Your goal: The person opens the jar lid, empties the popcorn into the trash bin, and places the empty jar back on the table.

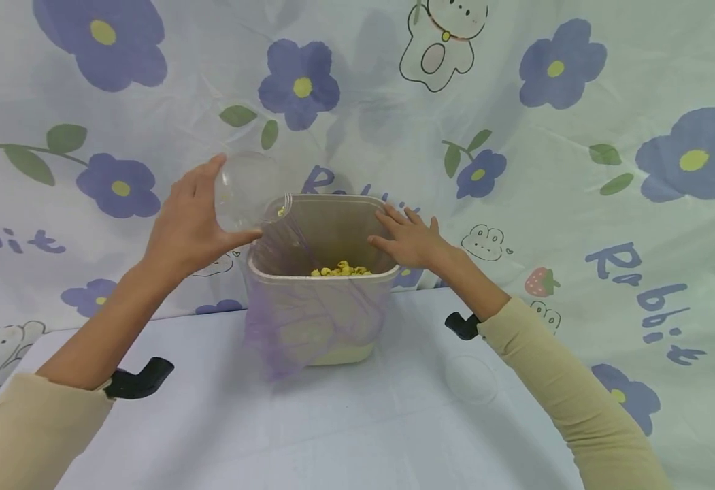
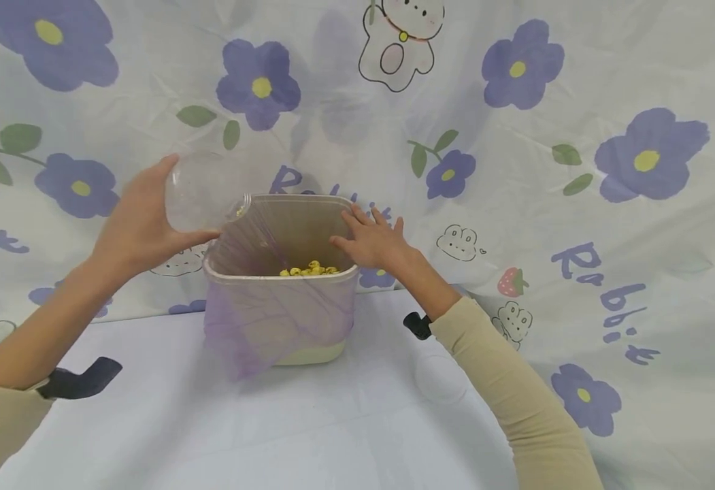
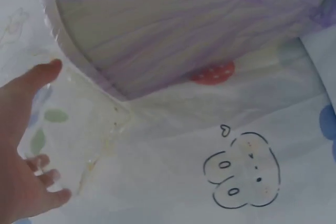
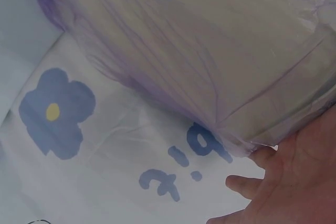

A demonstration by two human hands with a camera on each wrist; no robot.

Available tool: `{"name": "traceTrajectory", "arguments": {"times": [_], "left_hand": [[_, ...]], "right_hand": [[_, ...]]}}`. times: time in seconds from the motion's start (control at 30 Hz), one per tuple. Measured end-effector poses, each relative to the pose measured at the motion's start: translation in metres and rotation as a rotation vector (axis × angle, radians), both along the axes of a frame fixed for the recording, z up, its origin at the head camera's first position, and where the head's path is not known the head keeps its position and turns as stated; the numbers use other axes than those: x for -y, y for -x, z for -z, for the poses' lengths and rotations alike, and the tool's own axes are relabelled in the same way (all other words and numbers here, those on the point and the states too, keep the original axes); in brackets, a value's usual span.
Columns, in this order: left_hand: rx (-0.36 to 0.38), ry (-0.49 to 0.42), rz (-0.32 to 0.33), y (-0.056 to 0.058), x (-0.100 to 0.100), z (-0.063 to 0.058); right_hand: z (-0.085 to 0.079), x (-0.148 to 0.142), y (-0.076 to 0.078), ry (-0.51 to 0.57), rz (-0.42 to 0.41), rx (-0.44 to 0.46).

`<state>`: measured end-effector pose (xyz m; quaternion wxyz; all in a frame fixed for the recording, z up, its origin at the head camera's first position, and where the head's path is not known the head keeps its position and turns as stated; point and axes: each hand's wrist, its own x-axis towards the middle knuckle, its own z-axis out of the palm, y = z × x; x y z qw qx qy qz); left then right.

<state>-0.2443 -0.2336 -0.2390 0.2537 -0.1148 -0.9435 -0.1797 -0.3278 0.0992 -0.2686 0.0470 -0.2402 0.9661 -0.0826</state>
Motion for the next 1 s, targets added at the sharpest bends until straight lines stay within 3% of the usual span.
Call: {"name": "traceTrajectory", "arguments": {"times": [0.13, 0.23, 0.33, 0.47, 0.63, 1.0], "left_hand": [[0.072, -0.272, -0.015, -0.008, 0.014, 0.005], [0.143, -0.426, -0.03, -0.017, 0.023, 0.008], [0.223, -0.521, -0.063, -0.027, 0.031, 0.011], [0.267, -0.583, -0.068, -0.04, 0.041, 0.023], [0.294, -0.592, -0.096, -0.057, 0.055, 0.053], [0.388, -0.675, -0.141, -0.104, 0.084, 0.136]], "right_hand": [[0.0, 0.0, 0.0, 0.006, -0.007, 0.0], [-0.001, 0.0, -0.001, 0.006, -0.009, -0.004], [-0.002, 0.0, -0.002, 0.007, -0.01, -0.004], [-0.001, 0.001, -0.002, 0.008, -0.011, 0.0], [0.001, 0.0, -0.002, 0.013, -0.009, 0.001], [0.001, -0.001, -0.001, 0.027, -0.015, -0.005]]}}
